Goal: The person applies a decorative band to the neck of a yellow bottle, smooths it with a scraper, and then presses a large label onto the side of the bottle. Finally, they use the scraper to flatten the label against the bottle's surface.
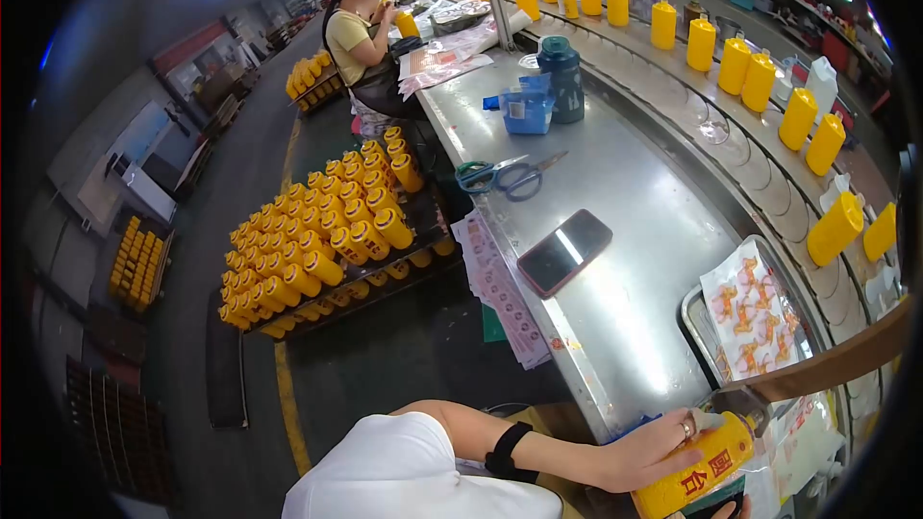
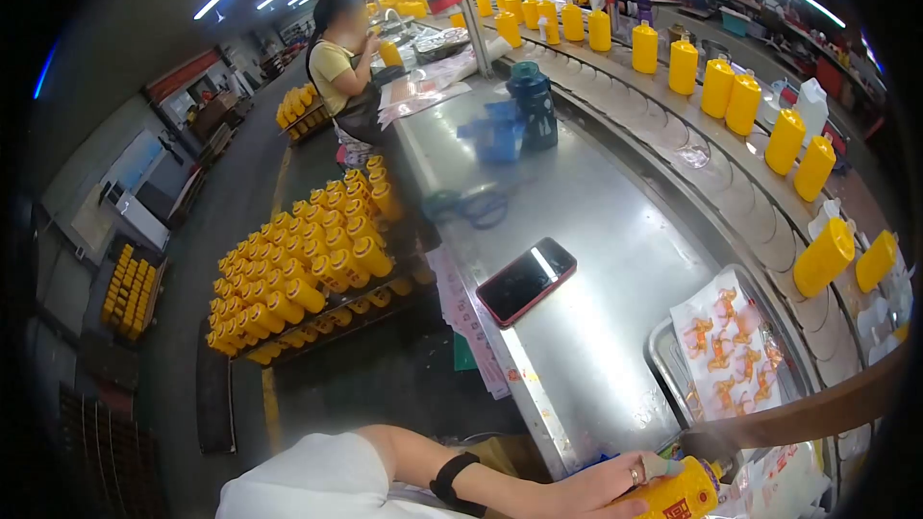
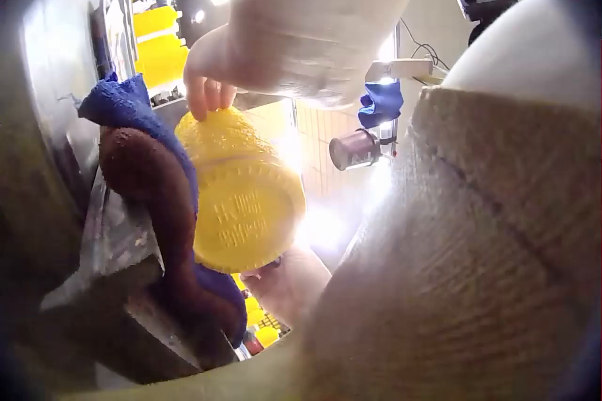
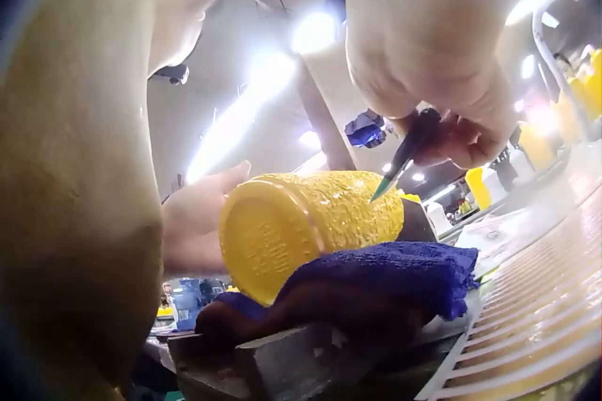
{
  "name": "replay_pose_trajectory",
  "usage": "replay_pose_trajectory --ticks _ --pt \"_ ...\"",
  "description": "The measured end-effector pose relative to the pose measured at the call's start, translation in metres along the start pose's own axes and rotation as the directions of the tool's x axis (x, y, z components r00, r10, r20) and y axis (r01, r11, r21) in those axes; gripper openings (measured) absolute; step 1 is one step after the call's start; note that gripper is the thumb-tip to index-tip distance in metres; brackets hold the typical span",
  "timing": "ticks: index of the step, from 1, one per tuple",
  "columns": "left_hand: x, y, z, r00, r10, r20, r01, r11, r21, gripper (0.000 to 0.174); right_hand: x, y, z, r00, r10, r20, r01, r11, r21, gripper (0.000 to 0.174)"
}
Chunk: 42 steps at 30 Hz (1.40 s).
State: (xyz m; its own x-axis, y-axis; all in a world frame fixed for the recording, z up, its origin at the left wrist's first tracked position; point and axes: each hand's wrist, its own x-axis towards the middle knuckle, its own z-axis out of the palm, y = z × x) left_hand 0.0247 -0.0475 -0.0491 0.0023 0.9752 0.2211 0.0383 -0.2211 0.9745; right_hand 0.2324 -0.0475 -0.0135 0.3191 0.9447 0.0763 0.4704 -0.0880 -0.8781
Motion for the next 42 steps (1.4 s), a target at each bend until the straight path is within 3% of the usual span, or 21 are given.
replay_pose_trajectory --ticks 5,12,14,18,20,22,24,26,27,30,32,33,35,36,37,38,39,41,42 --pt "0.004 0.005 -0.005 0.992 -0.085 0.096 0.081 0.996 0.043 0.055 0.003 -0.003 0.002 0.999 -0.019 -0.040 0.021 0.999 0.040 0.043" --pt "0.000 0.001 0.003 0.998 -0.046 0.036 0.046 0.999 0.015 0.055 0.006 0.006 -0.001 0.999 -0.017 -0.039 0.021 0.995 0.098 0.044" --pt "0.000 -0.002 0.002 0.992 -0.092 0.085 0.085 0.993 0.087 0.056 0.004 0.002 -0.002 0.999 -0.020 -0.046 0.024 0.995 0.093 0.044" --pt "-0.002 0.003 0.004 0.996 -0.070 0.054 0.068 0.997 0.030 0.057 -0.002 -0.018 0.001 0.998 -0.044 -0.045 0.048 0.994 0.099 0.043" --pt "-0.003 0.004 0.004 1.000 -0.001 0.016 0.000 0.999 0.043 0.058 -0.008 -0.031 0.005 0.999 -0.023 0.038 0.016 0.986 0.166 0.040" --pt "-0.005 0.005 0.004 1.000 -0.021 0.022 0.020 0.999 0.035 0.058 -0.010 -0.015 0.012 0.986 -0.101 0.134 0.065 0.966 0.251 0.039" --pt "-0.004 0.003 0.003 0.999 -0.041 0.029 0.040 0.999 0.031 0.058 -0.005 0.001 0.019 0.980 -0.108 0.165 0.073 0.976 0.205 0.038" --pt "-0.003 -0.003 0.004 0.989 -0.116 0.093 0.106 0.988 0.109 0.057 0.004 0.013 0.019 0.994 -0.092 0.066 0.082 0.986 0.146 0.037" --pt "-0.002 -0.001 0.004 0.989 -0.117 0.096 0.107 0.989 0.104 0.057 0.012 0.020 0.012 0.987 -0.157 0.030 0.156 0.987 0.029 0.037" --pt "0.002 0.004 0.003 0.990 -0.110 0.093 0.101 0.991 0.092 0.054 0.019 0.017 -0.002 0.984 -0.179 -0.018 0.177 0.981 -0.080 0.038" --pt "0.003 0.000 0.010 0.961 0.277 -0.008 -0.263 0.923 0.280 0.051 0.016 0.009 -0.006 0.987 -0.157 -0.018 0.155 0.985 -0.072 0.041" --pt "0.005 0.007 0.008 0.962 0.274 -0.005 -0.262 0.925 0.275 0.051 0.015 0.006 -0.007 0.991 -0.136 -0.009 0.135 0.988 -0.074 0.041" --pt "0.009 0.026 0.001 0.967 0.177 0.184 -0.239 0.884 0.403 0.054 0.013 0.003 -0.007 0.993 -0.114 0.000 0.114 0.991 -0.076 0.042" --pt "0.012 0.027 0.003 0.967 0.175 0.186 -0.237 0.884 0.402 0.054 0.012 0.004 -0.006 0.995 -0.101 -0.002 0.101 0.993 -0.058 0.042" --pt "0.015 0.026 0.005 0.958 0.127 0.256 -0.248 0.816 0.522 0.070 0.012 0.004 -0.005 0.996 -0.086 -0.003 0.086 0.995 -0.040 0.043" --pt "0.017 0.026 0.006 0.945 0.069 0.319 -0.265 0.731 0.629 0.103 0.011 0.004 -0.004 0.997 -0.080 -0.003 0.080 0.996 -0.040 0.043" --pt "0.019 0.030 0.008 0.944 0.063 0.323 -0.264 0.731 0.630 0.103 0.010 0.003 -0.003 0.998 -0.068 -0.002 0.068 0.997 -0.023 0.043" --pt "0.023 0.040 0.011 0.941 0.246 0.231 -0.337 0.665 0.666 0.098 0.011 0.002 -0.001 0.999 -0.054 -0.001 0.054 0.999 -0.006 0.043" --pt "0.026 0.045 0.011 0.942 0.243 0.234 -0.337 0.665 0.667 0.098 0.012 0.002 -0.001 0.999 -0.045 0.005 0.045 0.999 0.015 0.043"
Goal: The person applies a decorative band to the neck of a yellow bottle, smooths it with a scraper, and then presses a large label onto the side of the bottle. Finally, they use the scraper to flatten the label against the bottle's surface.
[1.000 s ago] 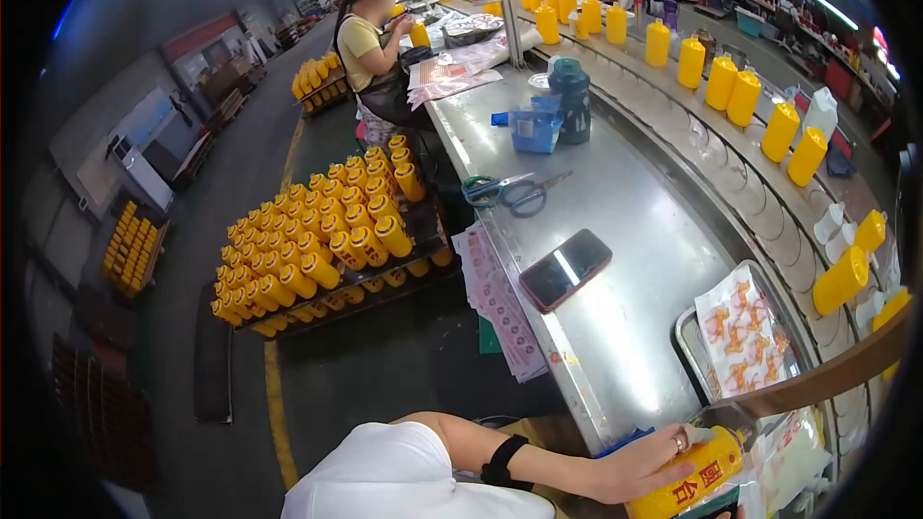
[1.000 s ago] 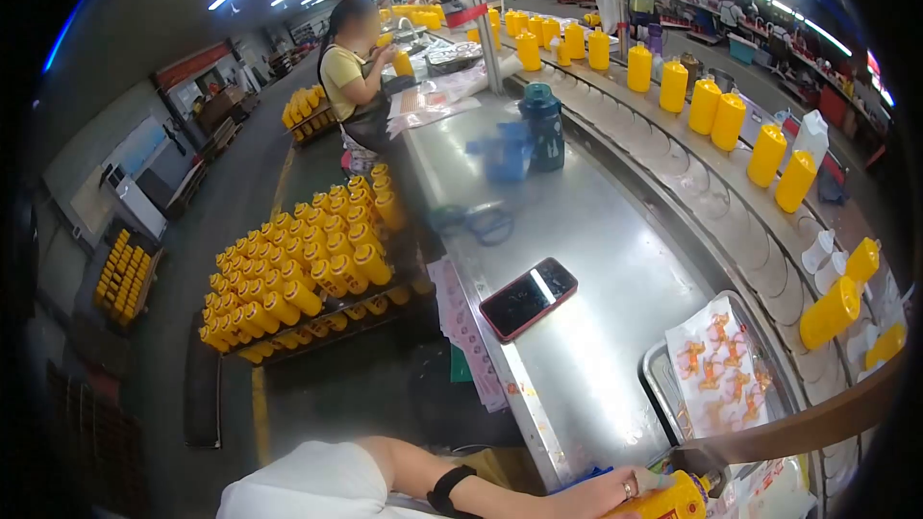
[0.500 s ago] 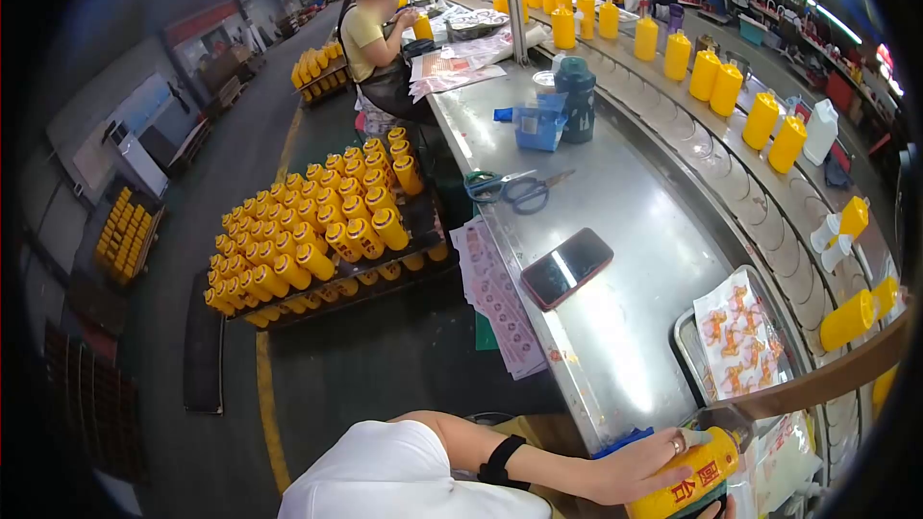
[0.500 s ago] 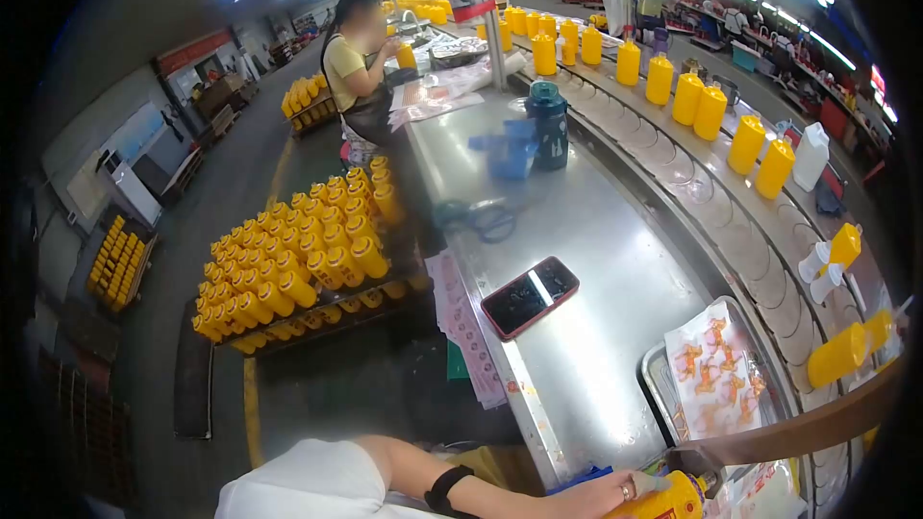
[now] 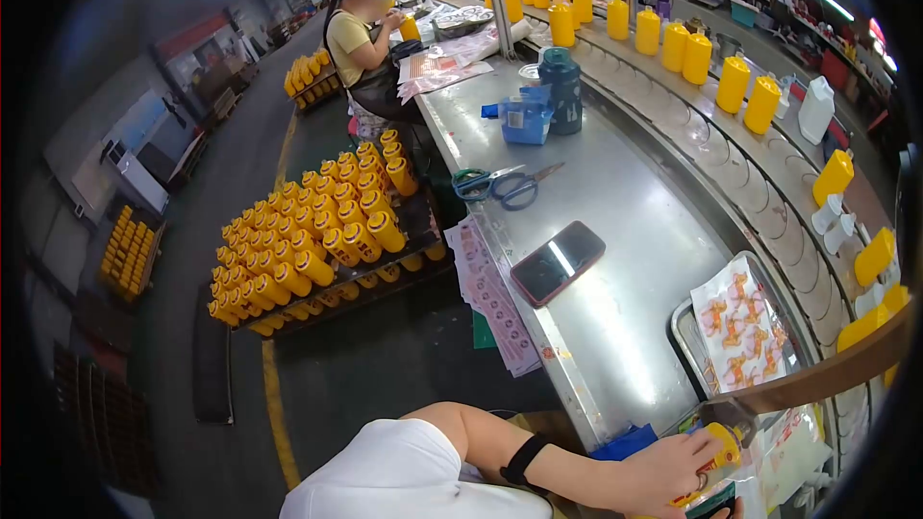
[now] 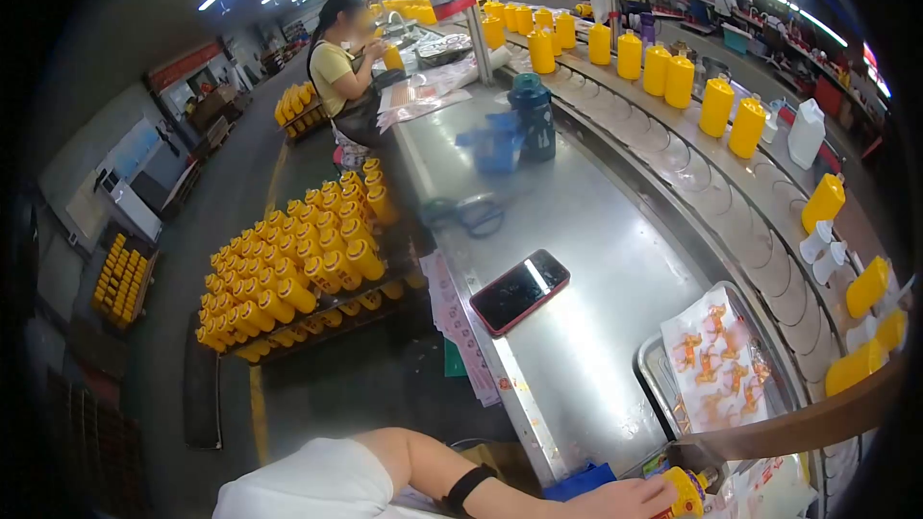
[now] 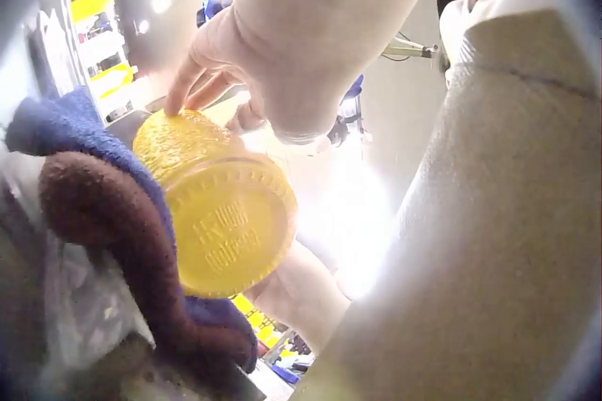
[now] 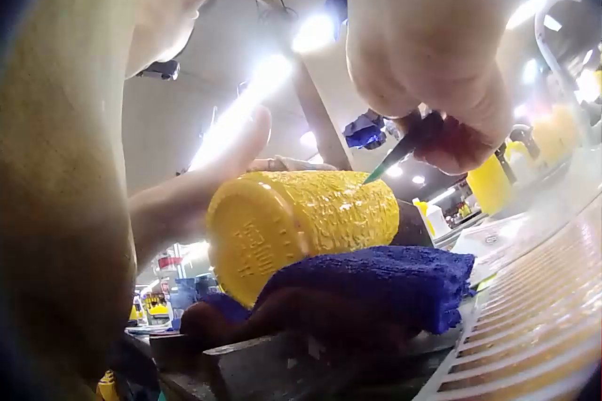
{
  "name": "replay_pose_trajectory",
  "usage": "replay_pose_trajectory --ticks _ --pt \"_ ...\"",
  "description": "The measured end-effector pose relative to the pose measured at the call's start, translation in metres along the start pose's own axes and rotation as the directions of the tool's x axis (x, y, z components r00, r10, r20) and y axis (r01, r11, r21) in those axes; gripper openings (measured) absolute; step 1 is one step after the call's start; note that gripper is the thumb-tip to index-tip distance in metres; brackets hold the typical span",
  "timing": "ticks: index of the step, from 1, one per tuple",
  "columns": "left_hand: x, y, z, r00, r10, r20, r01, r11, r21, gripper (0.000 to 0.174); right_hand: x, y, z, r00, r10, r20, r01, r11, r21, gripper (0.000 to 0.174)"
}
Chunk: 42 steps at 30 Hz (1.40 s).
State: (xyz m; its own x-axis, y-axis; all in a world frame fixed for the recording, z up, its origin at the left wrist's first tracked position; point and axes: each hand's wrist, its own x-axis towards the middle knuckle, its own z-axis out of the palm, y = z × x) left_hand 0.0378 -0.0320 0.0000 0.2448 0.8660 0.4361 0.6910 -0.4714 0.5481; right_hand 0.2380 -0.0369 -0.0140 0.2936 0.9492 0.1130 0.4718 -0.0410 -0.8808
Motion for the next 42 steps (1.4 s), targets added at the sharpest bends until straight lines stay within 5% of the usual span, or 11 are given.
replay_pose_trajectory --ticks 11,16,18,21,26,30,34,36,38,39,42 --pt "-0.005 -0.005 0.011 1.000 -0.017 -0.021 0.018 0.999 0.033 0.086 0.008 0.013 -0.005 0.999 0.007 -0.040 -0.010 0.997 -0.073 0.045" --pt "0.013 0.000 0.032 0.992 -0.125 0.028 0.128 0.977 -0.168 0.062 0.011 -0.015 -0.002 0.977 0.214 0.016 -0.213 0.959 0.185 0.042" --pt "0.010 -0.001 0.038 0.985 -0.173 0.018 0.174 0.972 -0.159 0.065 0.029 0.003 -0.012 0.988 0.153 0.020 -0.154 0.970 0.186 0.041" --pt "0.000 -0.012 0.037 0.987 -0.129 -0.092 0.103 0.965 -0.239 0.062 0.043 -0.030 -0.018 0.888 -0.438 0.139 0.454 0.883 -0.119 0.038" --pt "-0.016 -0.027 0.000 0.967 -0.238 -0.085 0.164 0.845 -0.509 0.050 0.027 -0.117 -0.006 0.726 -0.363 0.584 0.547 0.819 -0.171 0.037" --pt "-0.022 -0.034 -0.004 0.956 -0.287 -0.050 0.219 0.821 -0.528 0.054 0.054 -0.096 0.009 0.723 -0.512 0.463 0.674 0.668 -0.314 0.030" --pt "-0.022 -0.034 -0.013 0.937 -0.336 -0.091 0.230 0.793 -0.564 0.055 0.053 -0.095 0.009 0.339 -0.817 0.466 0.906 0.151 -0.395 0.020" --pt "-0.023 -0.040 -0.016 0.934 -0.345 -0.091 0.238 0.792 -0.562 0.053 0.031 -0.062 0.003 0.270 -0.641 0.719 0.962 0.151 -0.228 0.027" --pt "-0.021 -0.044 -0.016 0.931 -0.355 -0.086 0.250 0.792 -0.556 0.052 0.008 -0.118 -0.002 -0.051 -0.590 0.806 0.954 0.211 0.215 0.036" --pt "-0.020 -0.045 -0.015 0.929 -0.350 -0.124 0.219 0.786 -0.578 0.051 0.009 -0.107 -0.003 -0.041 -0.587 0.809 0.952 0.222 0.210 0.036" --pt "-0.017 -0.043 -0.014 0.927 -0.314 -0.205 0.127 0.777 -0.617 0.049 0.022 -0.073 0.012 0.430 -0.635 0.642 0.869 0.484 -0.104 0.025"
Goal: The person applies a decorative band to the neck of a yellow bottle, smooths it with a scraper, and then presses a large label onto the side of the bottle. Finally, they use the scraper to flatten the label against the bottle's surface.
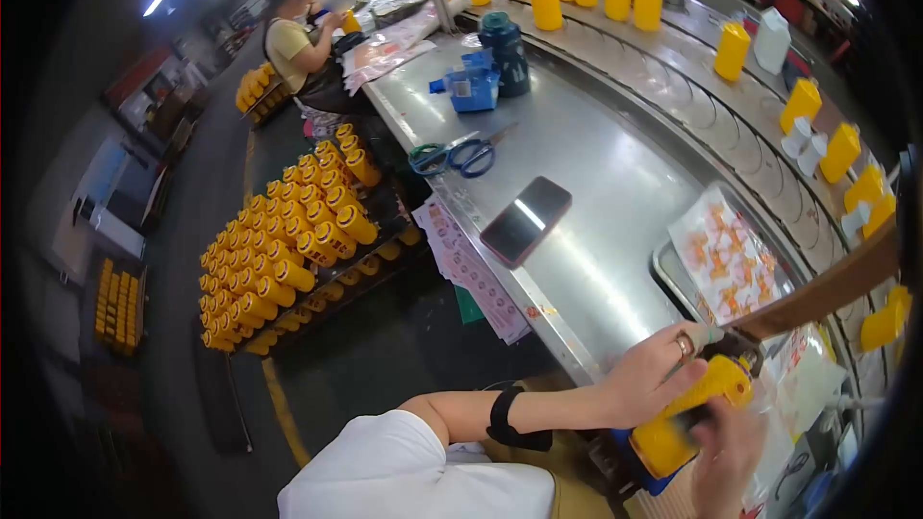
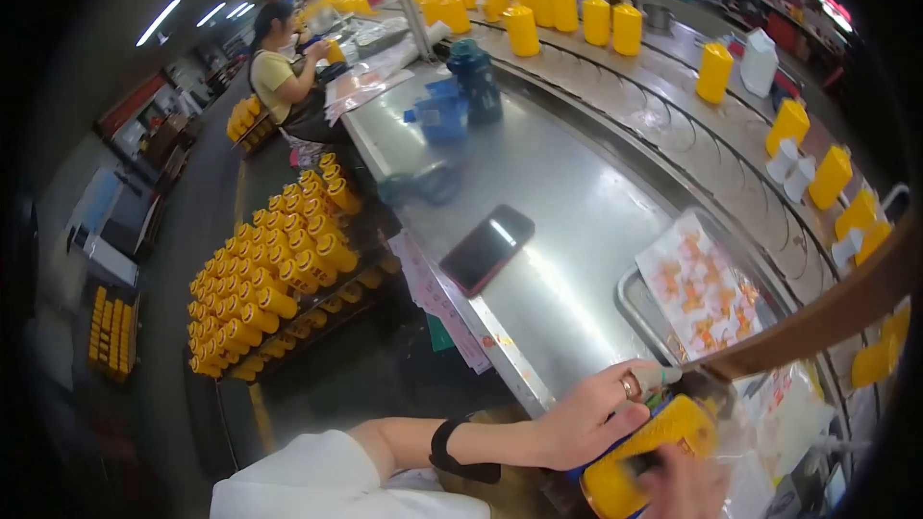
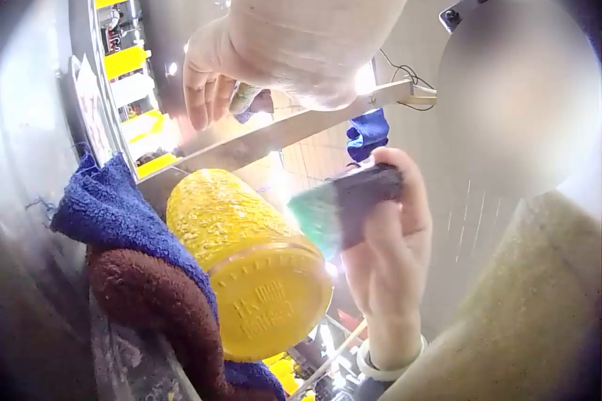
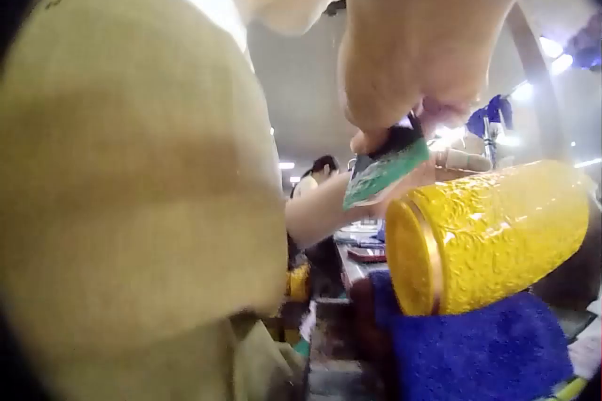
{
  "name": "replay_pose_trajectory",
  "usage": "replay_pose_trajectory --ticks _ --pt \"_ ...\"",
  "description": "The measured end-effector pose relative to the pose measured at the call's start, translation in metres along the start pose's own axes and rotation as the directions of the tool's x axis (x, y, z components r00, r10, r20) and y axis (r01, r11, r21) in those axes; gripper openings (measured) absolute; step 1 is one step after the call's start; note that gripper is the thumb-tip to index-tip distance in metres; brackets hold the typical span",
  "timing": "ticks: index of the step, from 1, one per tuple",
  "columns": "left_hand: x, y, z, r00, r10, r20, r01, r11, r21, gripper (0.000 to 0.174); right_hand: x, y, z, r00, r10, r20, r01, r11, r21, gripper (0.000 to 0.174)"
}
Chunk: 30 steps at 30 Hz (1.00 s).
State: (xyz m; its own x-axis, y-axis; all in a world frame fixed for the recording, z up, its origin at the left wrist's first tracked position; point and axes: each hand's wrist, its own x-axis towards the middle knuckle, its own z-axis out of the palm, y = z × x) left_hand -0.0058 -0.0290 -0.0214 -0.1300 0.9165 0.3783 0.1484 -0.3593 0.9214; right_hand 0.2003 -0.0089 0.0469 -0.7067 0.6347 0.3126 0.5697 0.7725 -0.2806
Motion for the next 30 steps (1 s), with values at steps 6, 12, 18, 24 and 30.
replay_pose_trajectory --ticks 6,12,18,24,30 --pt "-0.008 0.003 -0.009 0.986 -0.122 0.114 0.126 0.992 -0.025 0.071 -0.003 0.003 -0.012 0.991 -0.107 -0.085 0.093 0.983 -0.158 0.024" --pt "-0.014 -0.003 -0.007 0.967 -0.178 0.184 0.197 0.976 -0.090 0.082 -0.030 0.018 0.009 0.934 0.151 -0.323 -0.158 0.987 0.006 0.038" --pt "-0.046 -0.004 0.006 0.964 -0.067 0.257 0.062 0.998 0.028 0.091 -0.046 0.004 0.010 0.576 0.799 -0.176 -0.262 0.384 0.885 0.033" --pt "-0.058 -0.004 0.008 0.908 0.122 0.400 -0.267 0.906 0.330 0.100 -0.064 0.031 0.057 0.453 0.850 -0.270 -0.487 0.489 0.723 0.027" --pt "-0.051 0.014 0.009 0.872 0.081 0.482 -0.317 0.845 0.431 0.103 -0.065 0.032 0.036 0.404 0.884 -0.233 -0.348 0.385 0.855 0.029"
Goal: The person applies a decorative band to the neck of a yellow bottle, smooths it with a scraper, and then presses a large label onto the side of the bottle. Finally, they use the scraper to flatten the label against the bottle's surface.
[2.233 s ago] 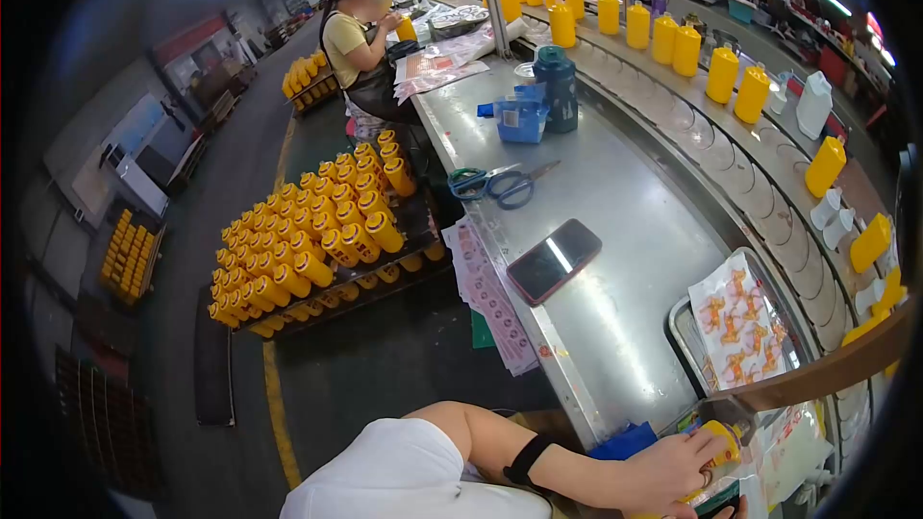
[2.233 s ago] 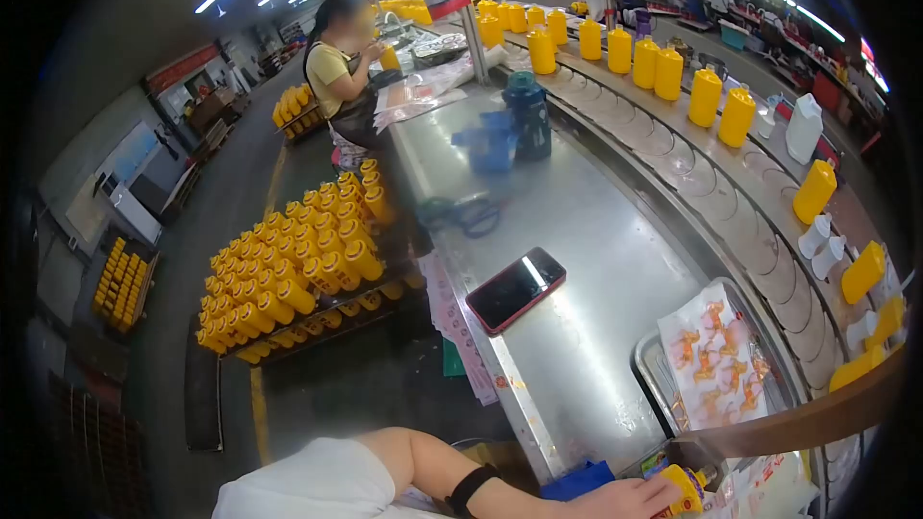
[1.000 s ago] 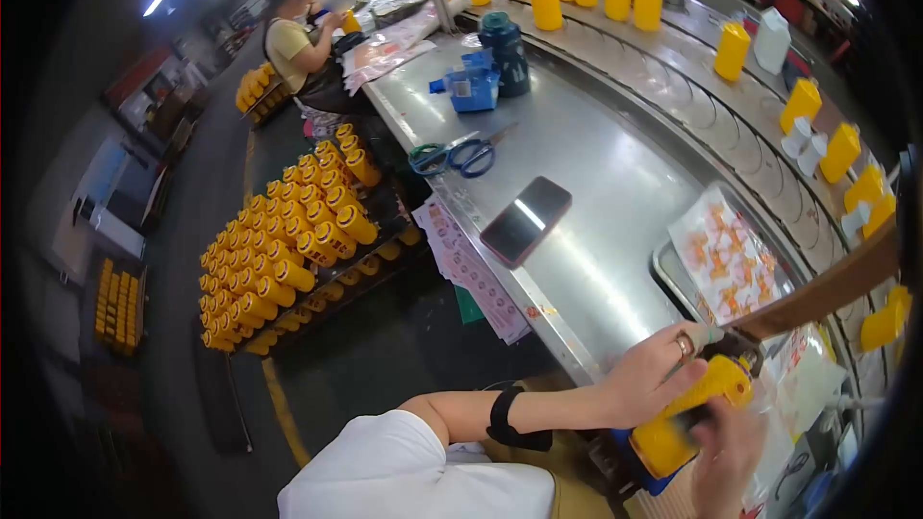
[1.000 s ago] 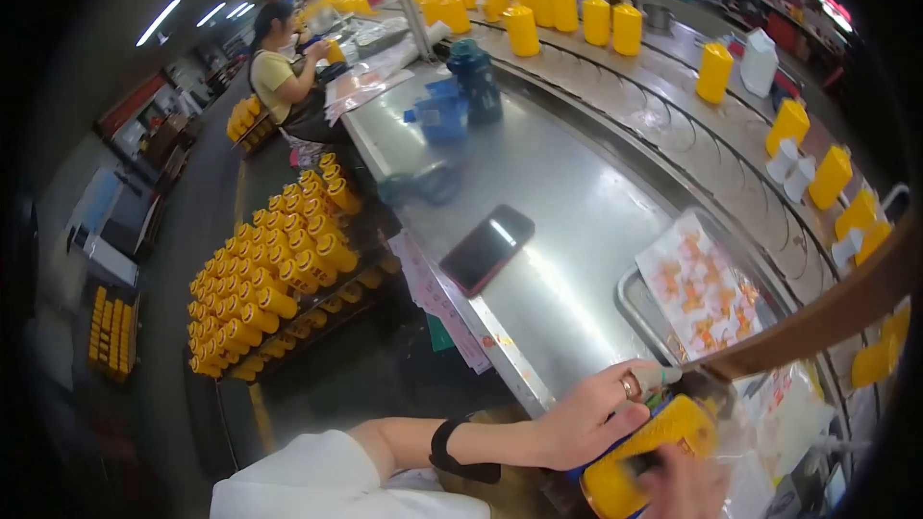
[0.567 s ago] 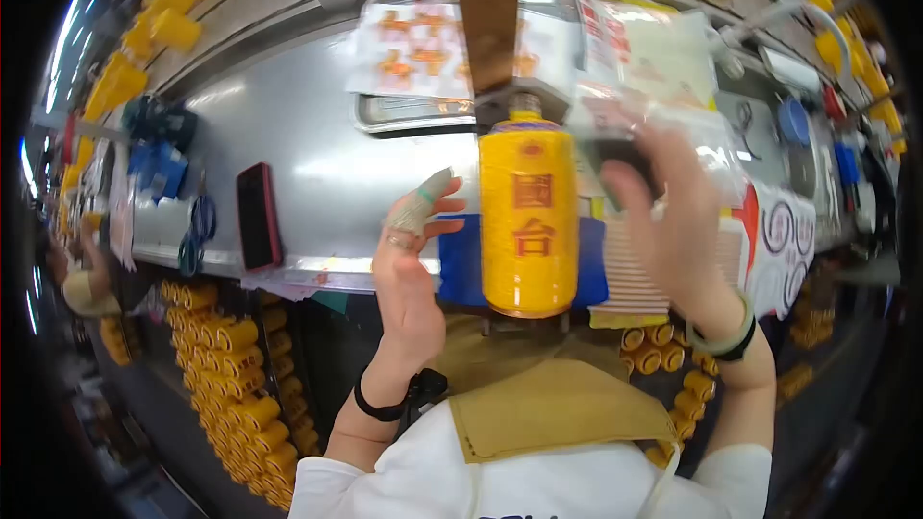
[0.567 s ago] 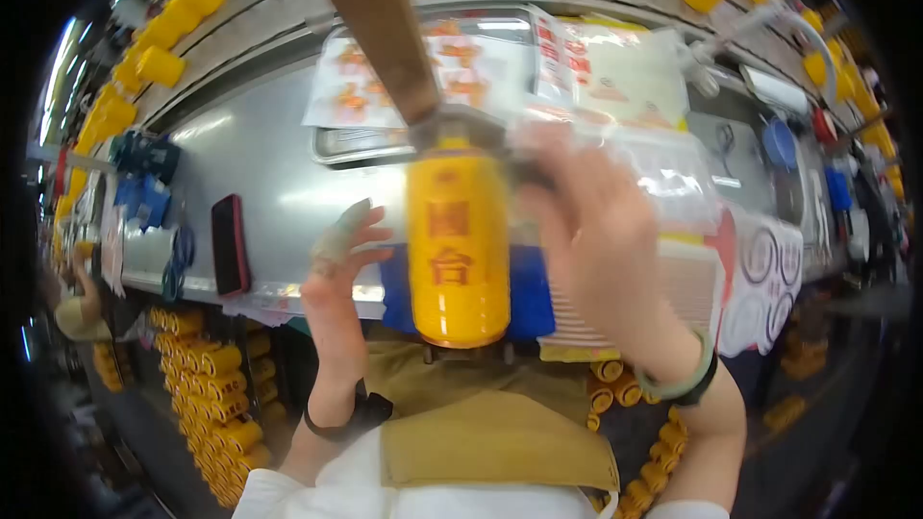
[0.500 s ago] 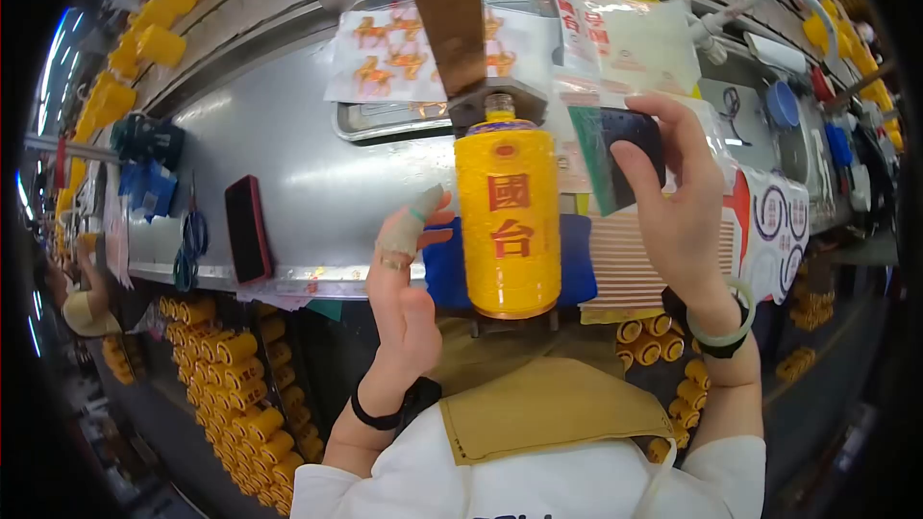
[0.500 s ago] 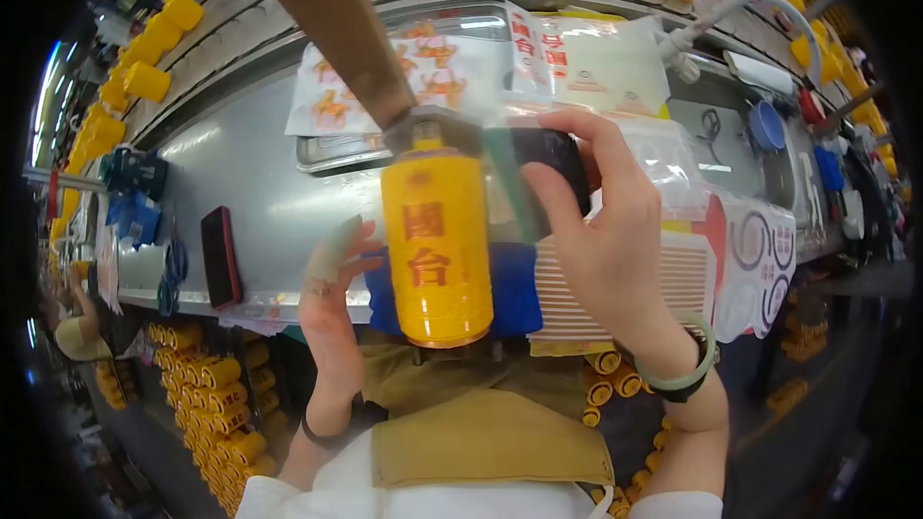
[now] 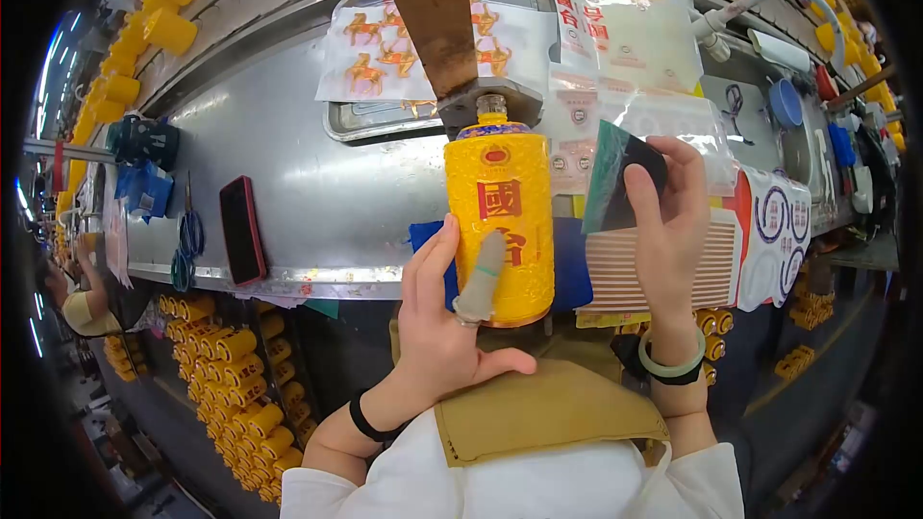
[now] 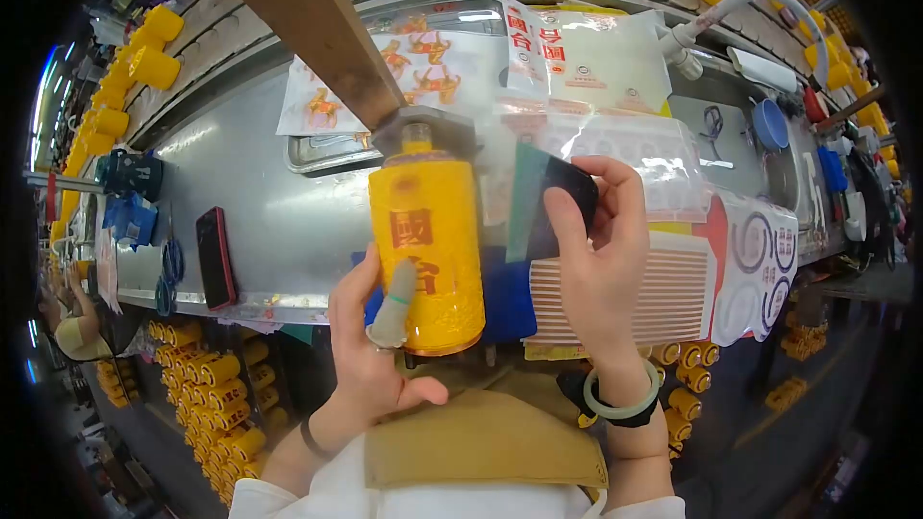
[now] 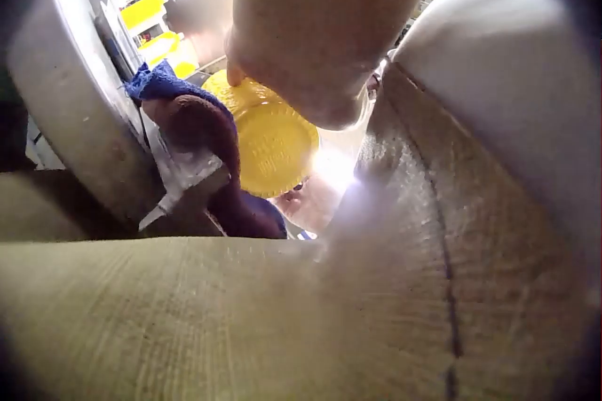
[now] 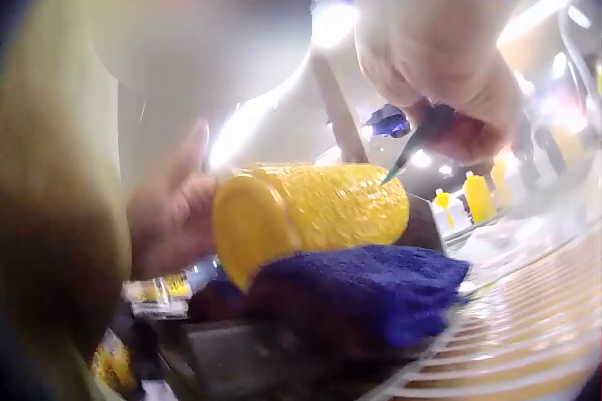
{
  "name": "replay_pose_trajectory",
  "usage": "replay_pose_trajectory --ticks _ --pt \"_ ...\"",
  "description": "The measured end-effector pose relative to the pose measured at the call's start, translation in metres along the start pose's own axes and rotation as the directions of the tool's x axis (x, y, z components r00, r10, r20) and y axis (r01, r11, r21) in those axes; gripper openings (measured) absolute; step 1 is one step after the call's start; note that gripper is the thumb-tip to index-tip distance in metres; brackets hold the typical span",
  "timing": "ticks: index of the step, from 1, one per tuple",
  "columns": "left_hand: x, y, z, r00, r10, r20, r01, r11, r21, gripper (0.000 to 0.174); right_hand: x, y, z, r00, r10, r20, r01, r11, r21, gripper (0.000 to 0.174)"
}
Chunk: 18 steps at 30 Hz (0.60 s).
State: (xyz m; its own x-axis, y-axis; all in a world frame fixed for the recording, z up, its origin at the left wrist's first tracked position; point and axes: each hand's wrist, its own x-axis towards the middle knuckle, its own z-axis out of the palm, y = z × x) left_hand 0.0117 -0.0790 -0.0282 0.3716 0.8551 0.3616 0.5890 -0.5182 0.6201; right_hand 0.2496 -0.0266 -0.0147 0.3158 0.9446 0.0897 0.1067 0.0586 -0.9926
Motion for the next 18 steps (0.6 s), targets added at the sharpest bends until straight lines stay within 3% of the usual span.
replay_pose_trajectory --ticks 2,5,9,13,15,16,18 --pt "0.008 0.010 -0.004 0.996 -0.016 0.083 0.000 0.981 0.196 0.099 0.002 -0.001 -0.001 0.999 -0.027 -0.017 0.028 0.999 0.023 0.029" --pt "0.018 0.024 -0.007 0.990 -0.054 0.132 0.012 0.955 0.295 0.091 -0.001 -0.004 0.004 1.000 -0.014 -0.016 0.015 0.998 0.056 0.030" --pt "0.024 0.029 -0.007 0.992 -0.023 0.122 -0.018 0.944 0.330 0.096 -0.005 -0.004 0.006 1.000 -0.029 0.002 0.029 0.999 0.040 0.029" --pt "0.025 0.031 -0.006 0.984 -0.042 0.173 -0.029 0.920 0.390 0.081 -0.003 -0.007 0.005 1.000 -0.002 0.021 0.001 1.000 0.014 0.030" --pt "0.024 0.030 -0.005 0.984 -0.013 0.176 -0.062 0.907 0.416 0.075 0.003 -0.007 0.006 0.989 -0.141 0.035 0.144 0.986 -0.084 0.030" --pt "0.023 0.030 -0.005 0.987 -0.009 0.159 -0.054 0.919 0.391 0.071 0.006 -0.012 0.009 0.989 -0.144 0.041 0.147 0.986 -0.084 0.030" --pt "0.018 0.025 -0.003 0.990 -0.006 0.139 -0.045 0.930 0.365 0.067 0.014 -0.035 0.015 0.954 -0.163 0.253 0.205 0.967 -0.149 0.032"
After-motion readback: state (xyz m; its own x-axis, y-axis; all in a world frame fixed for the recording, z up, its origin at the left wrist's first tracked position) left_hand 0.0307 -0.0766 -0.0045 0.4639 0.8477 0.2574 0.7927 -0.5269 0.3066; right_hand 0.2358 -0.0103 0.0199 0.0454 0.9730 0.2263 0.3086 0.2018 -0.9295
